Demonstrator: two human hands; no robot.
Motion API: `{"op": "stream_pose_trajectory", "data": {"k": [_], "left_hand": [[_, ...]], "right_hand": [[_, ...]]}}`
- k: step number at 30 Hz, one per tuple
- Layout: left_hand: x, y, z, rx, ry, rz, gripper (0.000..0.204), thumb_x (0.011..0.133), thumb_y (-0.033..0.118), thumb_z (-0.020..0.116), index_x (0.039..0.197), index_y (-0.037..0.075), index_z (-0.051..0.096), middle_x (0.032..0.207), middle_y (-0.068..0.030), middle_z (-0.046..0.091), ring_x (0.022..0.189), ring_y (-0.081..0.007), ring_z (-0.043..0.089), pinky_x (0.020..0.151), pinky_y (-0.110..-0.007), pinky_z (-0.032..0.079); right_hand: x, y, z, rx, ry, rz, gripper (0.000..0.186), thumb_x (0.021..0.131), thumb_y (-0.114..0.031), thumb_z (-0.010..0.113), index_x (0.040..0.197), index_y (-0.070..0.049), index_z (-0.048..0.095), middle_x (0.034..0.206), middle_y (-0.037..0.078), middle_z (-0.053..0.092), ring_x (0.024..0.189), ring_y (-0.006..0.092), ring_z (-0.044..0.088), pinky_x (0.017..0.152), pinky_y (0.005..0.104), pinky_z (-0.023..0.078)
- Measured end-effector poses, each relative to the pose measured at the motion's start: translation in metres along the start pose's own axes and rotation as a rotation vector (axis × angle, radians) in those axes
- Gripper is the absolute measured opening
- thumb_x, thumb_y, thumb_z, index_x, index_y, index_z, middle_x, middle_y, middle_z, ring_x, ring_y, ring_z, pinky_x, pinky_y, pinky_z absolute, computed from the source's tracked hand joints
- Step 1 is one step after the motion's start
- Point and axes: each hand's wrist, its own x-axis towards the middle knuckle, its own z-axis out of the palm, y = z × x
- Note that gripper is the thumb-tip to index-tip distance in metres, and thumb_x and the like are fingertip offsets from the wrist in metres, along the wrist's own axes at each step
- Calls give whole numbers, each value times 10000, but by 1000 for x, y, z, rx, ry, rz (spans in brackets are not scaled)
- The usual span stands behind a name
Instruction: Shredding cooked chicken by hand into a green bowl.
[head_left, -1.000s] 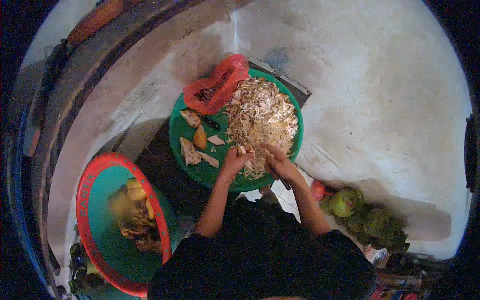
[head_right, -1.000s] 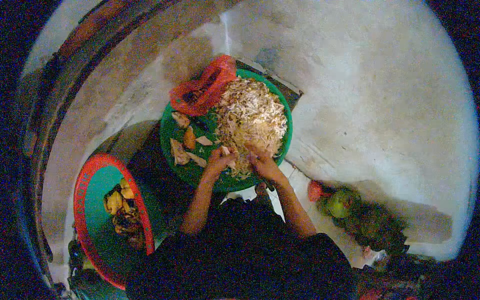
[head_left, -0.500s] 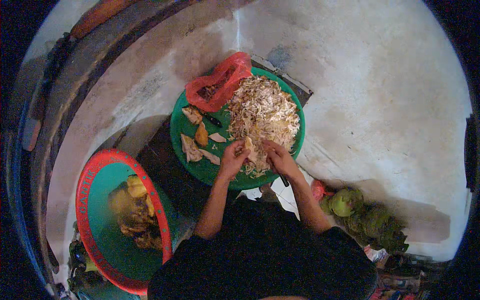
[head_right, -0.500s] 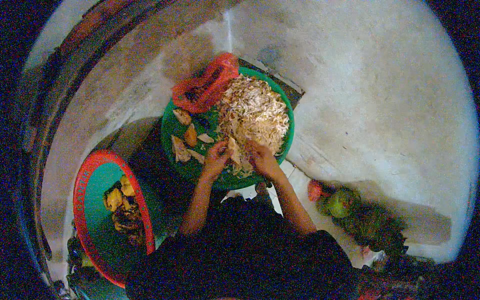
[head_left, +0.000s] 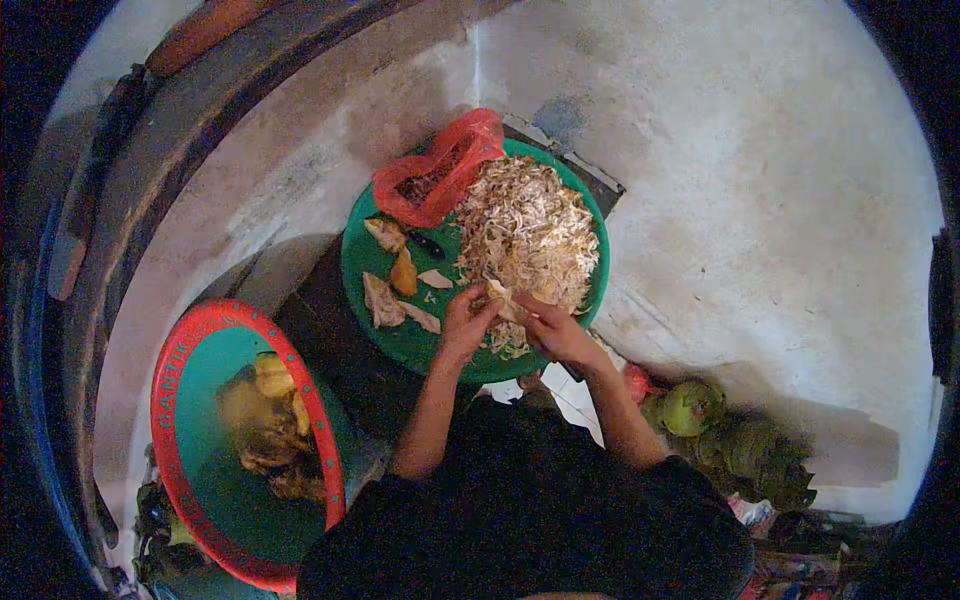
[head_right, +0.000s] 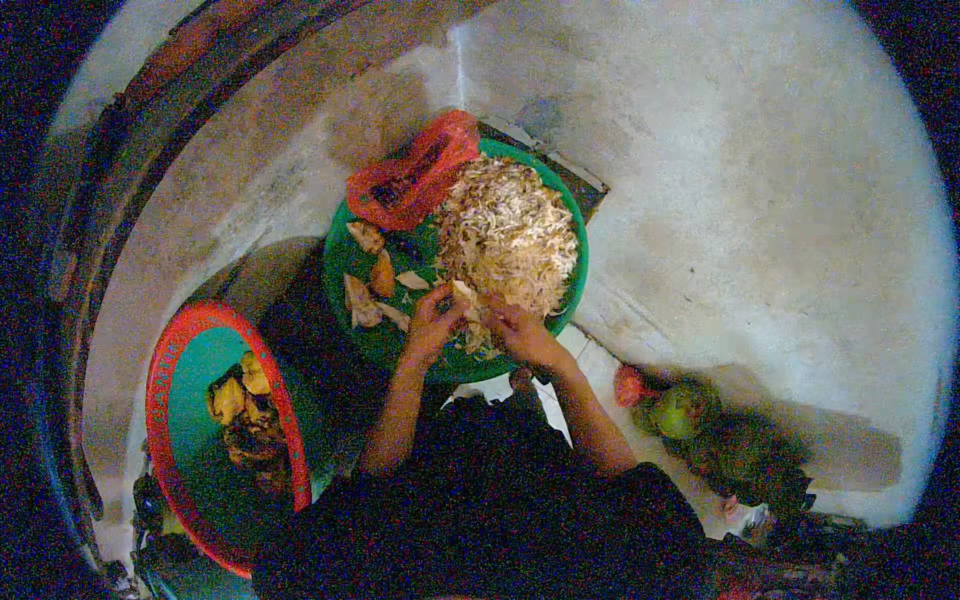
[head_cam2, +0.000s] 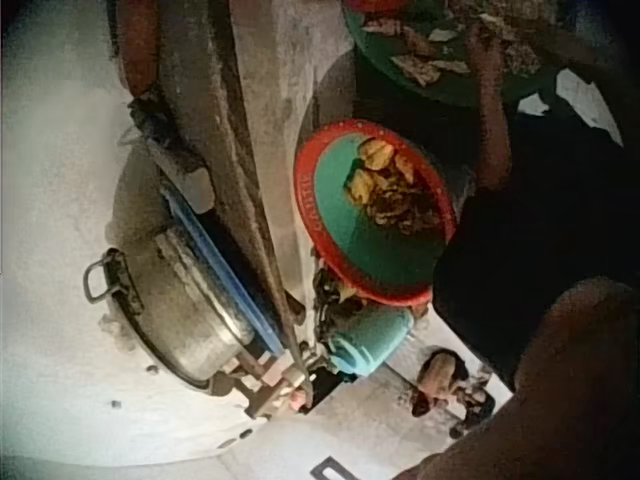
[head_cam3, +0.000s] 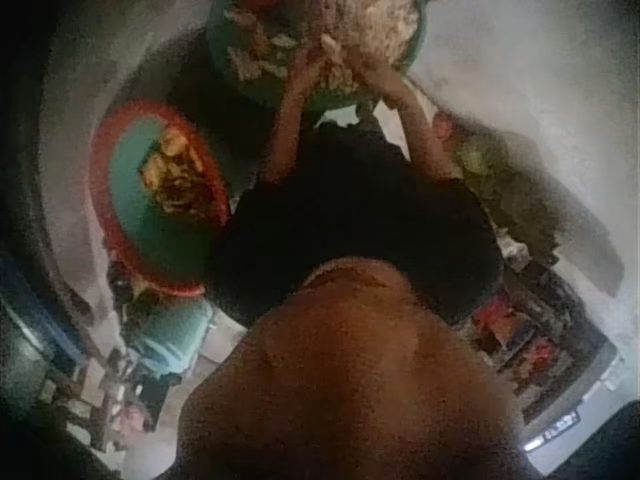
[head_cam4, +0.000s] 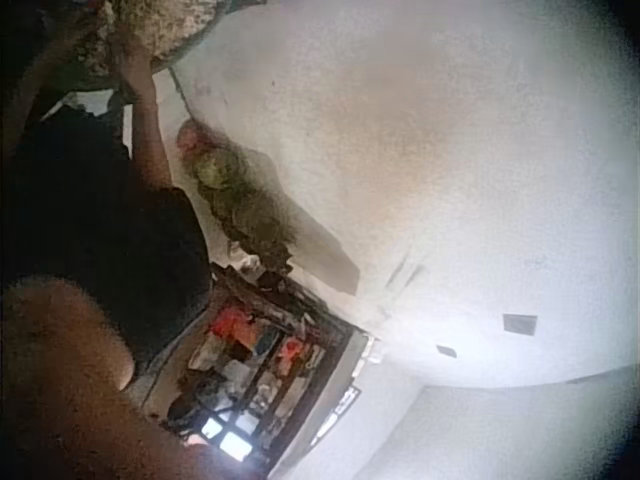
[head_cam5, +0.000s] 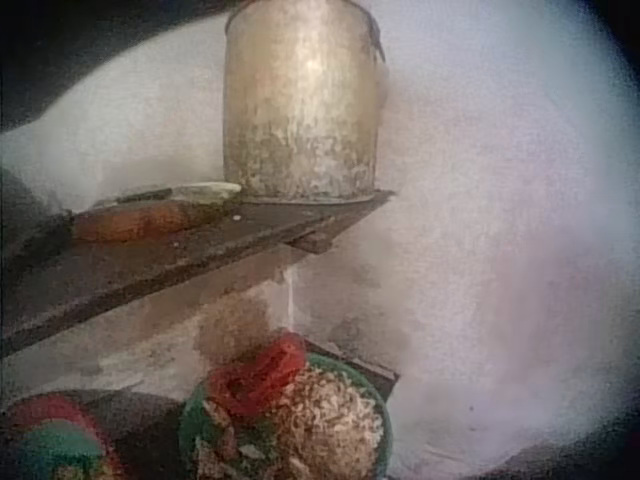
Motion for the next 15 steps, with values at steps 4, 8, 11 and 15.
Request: {"op": "stream_pose_trajectory", "data": {"k": [4,8,11,15], "left_hand": [[-3,13,4,8,-22,0,225,838,88,594,1046,7,568,945,-37,608,795,-124,598,657,-268,535],[-8,20,3,90,-24,32,206,845,76,579,1032,-8,573,910,-54,620,769,-129,609,649,-266,543],[-7,14,3,164,-34,68,184,852,65,561,1016,-17,576,866,-60,624,735,-129,612,634,-267,544],[-2,3,3,92,-32,117,168,857,58,547,998,-29,573,832,-61,619,705,-130,611,608,-269,542]], "right_hand": [[7,10,-5,26,123,-16,373,929,-213,430,1278,-85,461,581,-45,420,480,60,380,417,216,289],[5,3,-6,70,68,23,367,931,-237,436,1263,-87,478,579,-49,435,468,57,374,419,216,292],[-2,-10,3,-107,64,-81,361,929,-220,430,1263,-92,476,570,-52,422,463,53,373,418,220,288],[11,4,-1,40,88,-188,355,926,-205,421,1257,-90,479,567,-47,419,473,55,381,413,228,286]]}}
